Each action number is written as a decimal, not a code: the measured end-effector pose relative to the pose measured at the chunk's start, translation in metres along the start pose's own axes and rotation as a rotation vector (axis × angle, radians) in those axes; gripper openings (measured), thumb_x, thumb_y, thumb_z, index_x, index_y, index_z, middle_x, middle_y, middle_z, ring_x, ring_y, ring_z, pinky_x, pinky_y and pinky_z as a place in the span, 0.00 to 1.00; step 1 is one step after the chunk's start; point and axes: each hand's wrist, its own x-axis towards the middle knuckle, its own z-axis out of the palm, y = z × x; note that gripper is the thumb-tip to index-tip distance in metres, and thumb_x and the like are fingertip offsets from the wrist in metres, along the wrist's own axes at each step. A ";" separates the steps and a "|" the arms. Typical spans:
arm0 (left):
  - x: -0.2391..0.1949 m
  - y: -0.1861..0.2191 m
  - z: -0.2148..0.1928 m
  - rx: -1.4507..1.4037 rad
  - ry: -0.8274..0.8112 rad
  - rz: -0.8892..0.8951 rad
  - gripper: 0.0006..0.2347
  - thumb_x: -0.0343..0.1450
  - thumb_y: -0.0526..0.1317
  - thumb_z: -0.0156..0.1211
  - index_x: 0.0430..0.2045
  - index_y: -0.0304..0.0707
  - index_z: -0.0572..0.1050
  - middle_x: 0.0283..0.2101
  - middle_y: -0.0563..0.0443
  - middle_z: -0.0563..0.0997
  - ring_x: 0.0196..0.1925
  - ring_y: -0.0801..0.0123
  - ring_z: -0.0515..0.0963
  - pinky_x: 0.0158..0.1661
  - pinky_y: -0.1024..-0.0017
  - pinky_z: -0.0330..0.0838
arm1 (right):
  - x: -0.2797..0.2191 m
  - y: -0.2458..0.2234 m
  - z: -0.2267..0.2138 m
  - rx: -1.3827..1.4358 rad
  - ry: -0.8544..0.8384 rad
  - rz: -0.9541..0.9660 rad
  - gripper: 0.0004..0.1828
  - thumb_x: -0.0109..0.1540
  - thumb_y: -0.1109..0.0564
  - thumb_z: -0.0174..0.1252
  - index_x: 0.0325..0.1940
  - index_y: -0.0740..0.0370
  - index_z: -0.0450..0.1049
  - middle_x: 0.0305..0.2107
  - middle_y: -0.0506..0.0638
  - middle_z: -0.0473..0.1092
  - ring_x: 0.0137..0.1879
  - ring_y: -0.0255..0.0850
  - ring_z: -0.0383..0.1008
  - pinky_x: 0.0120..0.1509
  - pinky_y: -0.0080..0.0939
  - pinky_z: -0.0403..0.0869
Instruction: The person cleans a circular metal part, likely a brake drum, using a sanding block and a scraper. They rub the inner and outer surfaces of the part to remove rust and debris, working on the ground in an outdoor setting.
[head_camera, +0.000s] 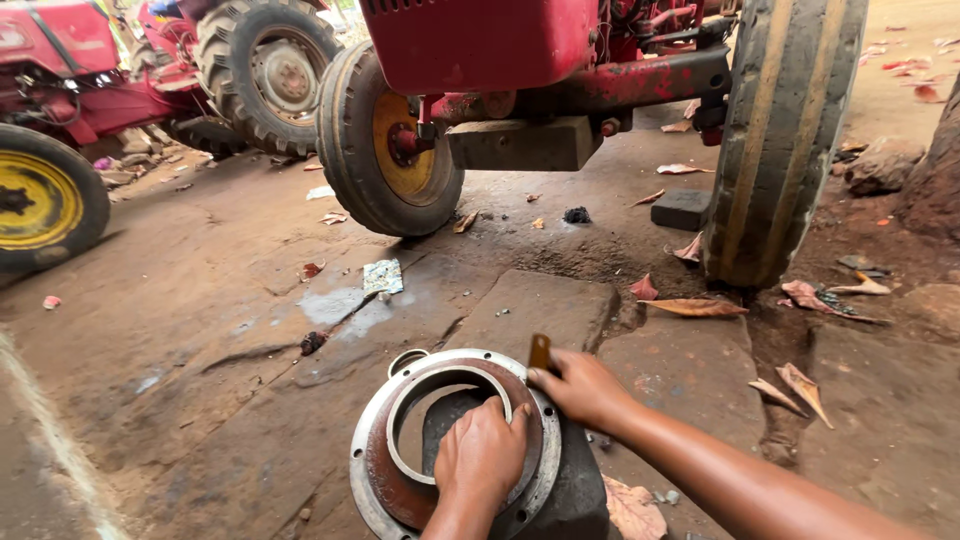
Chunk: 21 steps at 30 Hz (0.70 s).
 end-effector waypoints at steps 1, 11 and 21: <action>-0.001 0.001 -0.001 0.003 -0.004 -0.002 0.20 0.72 0.59 0.51 0.43 0.43 0.78 0.50 0.38 0.80 0.57 0.43 0.77 0.57 0.51 0.70 | 0.005 -0.005 0.001 -0.017 0.027 -0.026 0.21 0.62 0.41 0.58 0.45 0.61 0.78 0.39 0.62 0.78 0.47 0.58 0.78 0.50 0.54 0.73; -0.001 0.000 0.005 -0.003 0.035 0.025 0.20 0.72 0.58 0.51 0.41 0.43 0.79 0.48 0.38 0.81 0.56 0.44 0.78 0.56 0.50 0.70 | -0.049 -0.008 -0.015 0.038 -0.013 -0.099 0.21 0.62 0.42 0.58 0.47 0.60 0.79 0.39 0.61 0.78 0.47 0.59 0.78 0.50 0.53 0.75; -0.005 0.001 0.000 -0.032 0.027 -0.020 0.20 0.71 0.58 0.52 0.44 0.44 0.79 0.51 0.38 0.81 0.57 0.44 0.77 0.56 0.50 0.70 | -0.089 -0.036 -0.018 -0.009 -0.074 -0.102 0.16 0.60 0.44 0.59 0.43 0.57 0.79 0.34 0.59 0.77 0.43 0.59 0.77 0.47 0.54 0.74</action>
